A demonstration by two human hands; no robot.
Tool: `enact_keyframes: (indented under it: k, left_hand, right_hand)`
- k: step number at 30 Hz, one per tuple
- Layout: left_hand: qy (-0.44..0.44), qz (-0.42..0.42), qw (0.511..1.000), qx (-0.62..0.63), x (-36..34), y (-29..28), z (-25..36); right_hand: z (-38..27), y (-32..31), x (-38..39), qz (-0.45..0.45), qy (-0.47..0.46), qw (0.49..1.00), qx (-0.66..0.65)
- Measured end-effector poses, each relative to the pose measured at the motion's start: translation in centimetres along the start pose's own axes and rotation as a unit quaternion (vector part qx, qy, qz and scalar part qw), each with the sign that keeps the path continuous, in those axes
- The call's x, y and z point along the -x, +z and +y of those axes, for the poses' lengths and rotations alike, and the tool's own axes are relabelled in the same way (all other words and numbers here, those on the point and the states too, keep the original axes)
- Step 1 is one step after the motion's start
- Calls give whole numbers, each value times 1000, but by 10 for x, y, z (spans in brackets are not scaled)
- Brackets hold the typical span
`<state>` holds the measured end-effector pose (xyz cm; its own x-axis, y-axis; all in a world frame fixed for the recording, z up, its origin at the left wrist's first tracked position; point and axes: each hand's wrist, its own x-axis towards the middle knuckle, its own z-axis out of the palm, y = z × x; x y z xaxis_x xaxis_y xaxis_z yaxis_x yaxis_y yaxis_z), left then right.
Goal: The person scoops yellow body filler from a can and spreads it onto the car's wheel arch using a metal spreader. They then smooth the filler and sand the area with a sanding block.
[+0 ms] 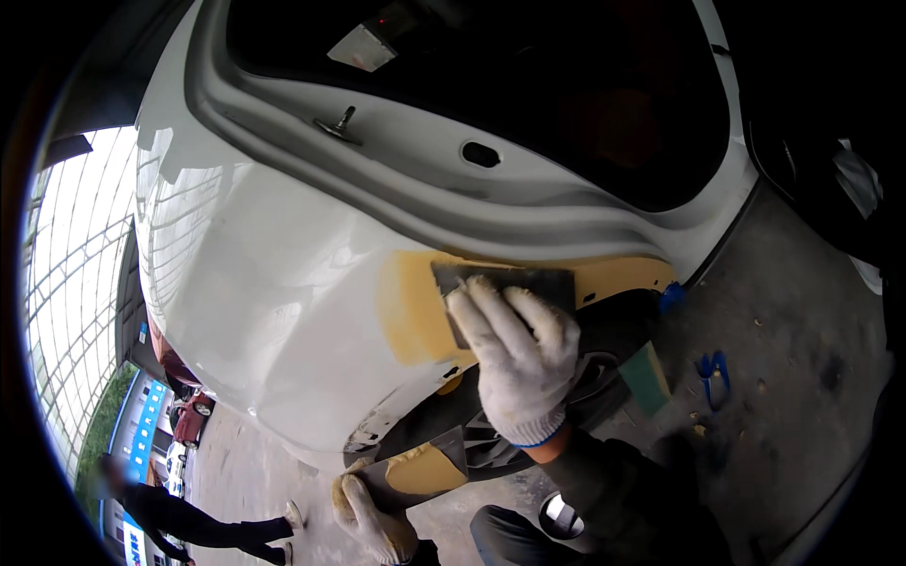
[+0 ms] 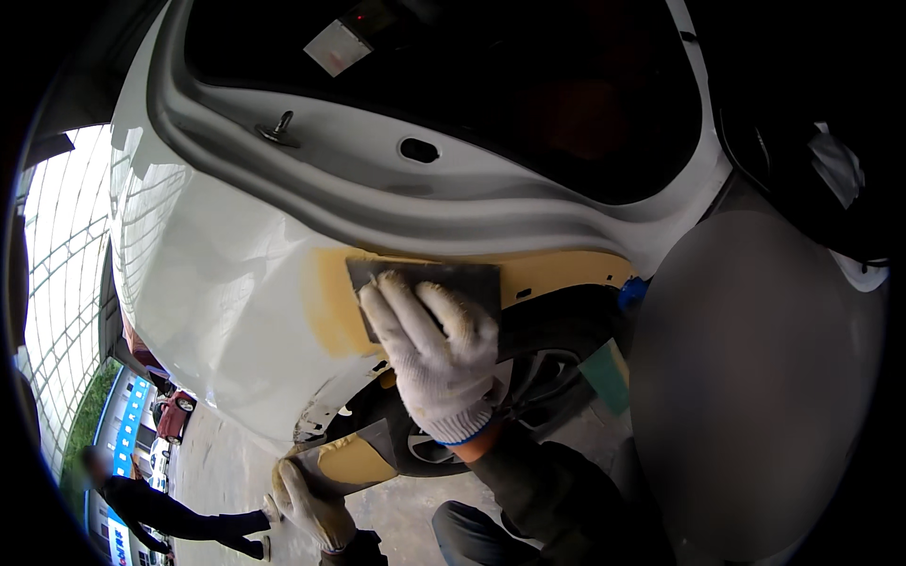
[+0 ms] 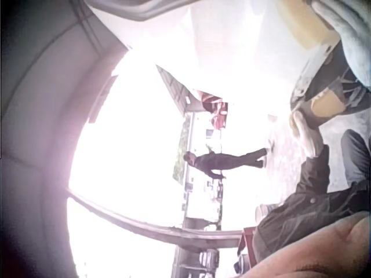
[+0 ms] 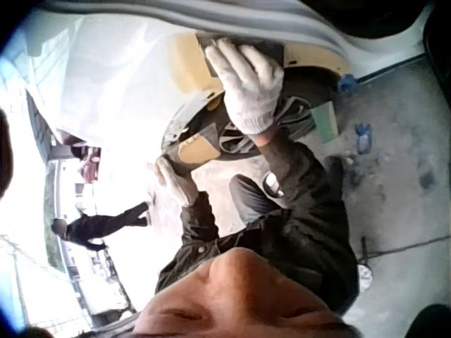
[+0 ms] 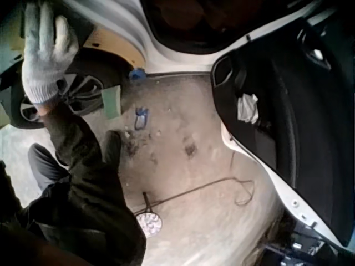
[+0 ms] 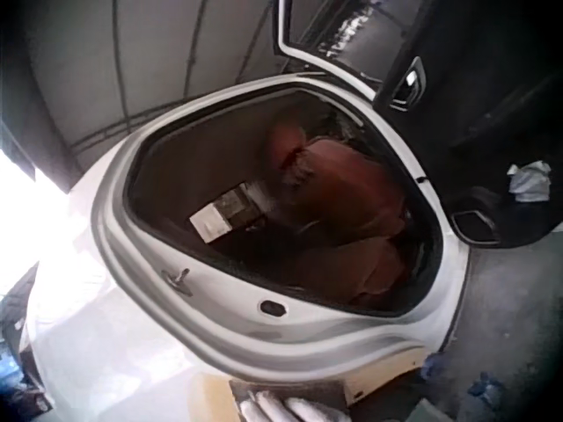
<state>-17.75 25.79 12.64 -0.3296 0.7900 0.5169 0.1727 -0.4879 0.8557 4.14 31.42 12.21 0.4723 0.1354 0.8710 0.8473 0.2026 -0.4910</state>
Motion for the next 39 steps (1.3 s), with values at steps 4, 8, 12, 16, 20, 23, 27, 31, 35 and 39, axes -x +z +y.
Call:
enact_keyframes:
  k: [4, 8, 12, 16, 20, 23, 27, 31, 35, 39]
  left_hand:
    - [-2, -10, 1000, 8, 0, 1, 0]
    - [-3, 17, 1000, 22, 2, -2, -7]
    - [7, -15, 1000, 11, -1, -13, -15]
    - [-6, -6, 1000, -2, 5, -9, -11]
    - [-41, 48, 998, 1, 7, -7, -16]
    - [-71, 21, 997, -28, 12, -9, -10]
    - [-68, 0, 997, -20, 20, 2, -4]
    - [-72, -11, 997, -9, 20, -11, -19]
    - [-81, -26, 996, 1, 27, -11, -20]
    - [-73, -7, 997, -8, 34, -10, -16]
  right_hand:
    - [1, -10, 24, -32, -2, 999, -16]
    - [28, -20, 32, -22, -14, 1000, 0]
    - [49, -10, 22, -20, -34, 999, 11]
    - [55, -15, 51, -80, -64, 995, 12]
    - [66, -26, 53, -53, -48, 997, 15]
    - [79, -20, 32, -21, -54, 997, 49]
    - [87, -20, 58, -54, -69, 996, 14]
    - [101, -34, 66, -42, -55, 997, 31]
    - [115, -28, 32, -10, -65, 997, 51]
    - [120, -23, 56, -46, -71, 996, 18]
